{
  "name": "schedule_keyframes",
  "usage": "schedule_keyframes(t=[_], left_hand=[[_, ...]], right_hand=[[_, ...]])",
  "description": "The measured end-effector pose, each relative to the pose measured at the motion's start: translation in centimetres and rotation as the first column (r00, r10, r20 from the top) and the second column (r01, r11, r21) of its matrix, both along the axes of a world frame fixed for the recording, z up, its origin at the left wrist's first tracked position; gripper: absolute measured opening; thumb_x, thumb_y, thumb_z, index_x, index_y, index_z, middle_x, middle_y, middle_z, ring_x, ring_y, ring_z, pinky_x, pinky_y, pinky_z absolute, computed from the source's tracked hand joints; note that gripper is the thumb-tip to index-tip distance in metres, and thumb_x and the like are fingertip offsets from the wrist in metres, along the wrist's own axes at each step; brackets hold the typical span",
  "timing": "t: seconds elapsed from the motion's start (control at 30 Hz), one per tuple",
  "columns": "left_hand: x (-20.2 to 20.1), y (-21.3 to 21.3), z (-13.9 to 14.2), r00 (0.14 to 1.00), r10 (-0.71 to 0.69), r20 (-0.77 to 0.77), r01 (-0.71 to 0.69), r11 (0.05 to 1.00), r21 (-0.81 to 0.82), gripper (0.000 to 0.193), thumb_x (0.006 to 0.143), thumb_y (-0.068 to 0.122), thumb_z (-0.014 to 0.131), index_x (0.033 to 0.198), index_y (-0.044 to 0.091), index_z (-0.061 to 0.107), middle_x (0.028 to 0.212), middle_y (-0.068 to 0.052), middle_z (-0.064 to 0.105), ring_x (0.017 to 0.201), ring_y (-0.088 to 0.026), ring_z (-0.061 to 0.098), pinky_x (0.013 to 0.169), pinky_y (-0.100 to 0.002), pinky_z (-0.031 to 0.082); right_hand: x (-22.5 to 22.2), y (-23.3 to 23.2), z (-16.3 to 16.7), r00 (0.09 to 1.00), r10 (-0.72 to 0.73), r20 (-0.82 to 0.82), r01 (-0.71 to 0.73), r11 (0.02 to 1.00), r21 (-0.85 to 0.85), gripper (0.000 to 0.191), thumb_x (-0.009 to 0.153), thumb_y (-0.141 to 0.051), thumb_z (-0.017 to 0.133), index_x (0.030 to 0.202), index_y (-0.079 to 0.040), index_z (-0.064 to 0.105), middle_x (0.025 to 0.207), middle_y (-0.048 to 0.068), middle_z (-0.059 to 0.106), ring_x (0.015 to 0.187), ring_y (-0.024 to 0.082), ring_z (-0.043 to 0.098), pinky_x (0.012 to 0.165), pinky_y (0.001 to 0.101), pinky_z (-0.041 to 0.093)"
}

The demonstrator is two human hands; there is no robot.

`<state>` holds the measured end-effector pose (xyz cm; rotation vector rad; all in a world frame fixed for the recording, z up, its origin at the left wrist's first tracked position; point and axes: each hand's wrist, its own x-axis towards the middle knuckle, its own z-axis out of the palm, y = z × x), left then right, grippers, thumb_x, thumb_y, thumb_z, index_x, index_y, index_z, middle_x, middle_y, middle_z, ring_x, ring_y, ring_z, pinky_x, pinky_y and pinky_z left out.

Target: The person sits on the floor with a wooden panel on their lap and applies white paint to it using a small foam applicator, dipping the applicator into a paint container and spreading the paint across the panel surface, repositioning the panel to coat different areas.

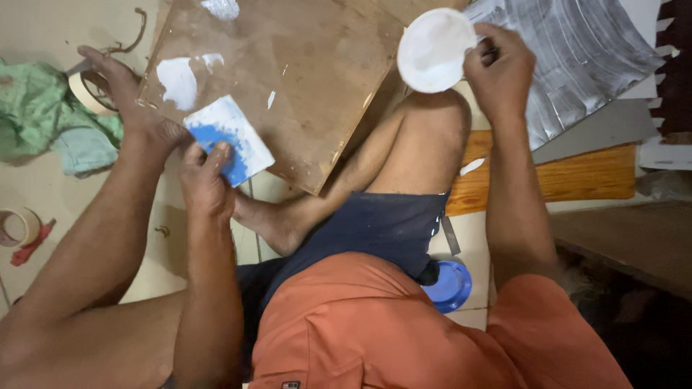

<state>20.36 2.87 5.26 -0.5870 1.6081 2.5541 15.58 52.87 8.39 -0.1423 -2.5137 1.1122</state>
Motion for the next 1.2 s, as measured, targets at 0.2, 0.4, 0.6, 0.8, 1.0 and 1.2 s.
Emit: schedule_keyframes(t=[0.2, 0.4, 0.6, 0.8, 1.0, 1.2], left_hand=[[0.9, 2.0, -0.4, 0.996, -0.083, -0.013, 0.083, 0.997, -0.001, 0.017, 0.096, 0.004, 0.073, 0.111, -0.003, 0.069, 0.1, -0.005, 0.07, 0.085, -0.011, 0.064, 0.079, -0.026, 0.053], [1.9, 2.1, -0.4, 0.995, -0.08, 0.056, 0.078, 0.996, 0.039, 0.024, 0.092, 0.003, 0.07, 0.115, -0.004, 0.068, 0.102, -0.007, 0.072, 0.088, -0.012, 0.068, 0.082, -0.027, 0.057], [1.7, 1.5, -0.5, 0.994, -0.094, 0.057, 0.084, 0.984, 0.159, 0.032, 0.088, -0.001, 0.068, 0.12, -0.002, 0.066, 0.103, -0.006, 0.071, 0.088, -0.012, 0.068, 0.082, -0.027, 0.058], [0.9, 2.4, -0.1, 0.984, -0.176, 0.014, 0.176, 0.984, 0.002, 0.028, 0.09, 0.002, 0.071, 0.118, -0.001, 0.069, 0.1, -0.002, 0.069, 0.085, -0.01, 0.064, 0.075, -0.025, 0.054], [-0.6, 3.9, 2.4, 0.978, -0.169, -0.123, 0.145, 0.972, -0.183, 0.034, 0.086, 0.004, 0.074, 0.119, 0.0, 0.066, 0.1, 0.0, 0.071, 0.087, -0.008, 0.067, 0.079, -0.023, 0.056], [-1.6, 4.5, 3.7, 0.98, -0.173, -0.099, 0.129, 0.93, -0.345, 0.026, 0.086, 0.008, 0.076, 0.108, -0.001, 0.066, 0.091, -0.004, 0.071, 0.079, -0.009, 0.067, 0.07, -0.025, 0.056]], right_hand=[[1.7, -7.3, 2.0, 0.993, 0.107, 0.043, -0.109, 0.993, 0.054, 0.028, 0.093, -0.003, 0.076, 0.121, 0.0, 0.075, 0.096, 0.008, 0.069, 0.08, 0.014, 0.068, 0.075, 0.0277, 0.056], [1.0, -11.4, 1.6, 0.981, 0.195, 0.012, -0.195, 0.98, -0.029, 0.021, 0.106, -0.014, 0.072, 0.121, -0.001, 0.075, 0.108, 0.01, 0.067, 0.096, 0.017, 0.07, 0.085, 0.0298, 0.058], [0.2, -13.4, 0.2, 0.966, 0.257, 0.005, -0.254, 0.957, -0.143, 0.035, 0.109, -0.03, 0.07, 0.131, -0.003, 0.071, 0.123, 0.01, 0.063, 0.112, 0.022, 0.062, 0.099, 0.032, 0.051], [-1.2, -15.4, 0.6, 0.939, 0.343, 0.002, -0.339, 0.929, -0.147, 0.041, 0.109, -0.037, 0.07, 0.131, -0.002, 0.071, 0.132, 0.013, 0.062, 0.125, 0.026, 0.06, 0.109, 0.0364, 0.049], [-1.4, -17.4, 2.4, 0.914, 0.401, 0.067, -0.393, 0.914, -0.105, 0.041, 0.103, -0.033, 0.074, 0.128, -0.001, 0.071, 0.129, 0.014, 0.064, 0.122, 0.026, 0.064, 0.105, 0.0355, 0.052], [-1.7, -18.4, 3.2, 0.905, 0.415, 0.093, -0.409, 0.909, -0.076, 0.043, 0.101, -0.034, 0.077, 0.129, -0.001, 0.072, 0.13, 0.015, 0.065, 0.121, 0.028, 0.065, 0.104, 0.0369, 0.052]])
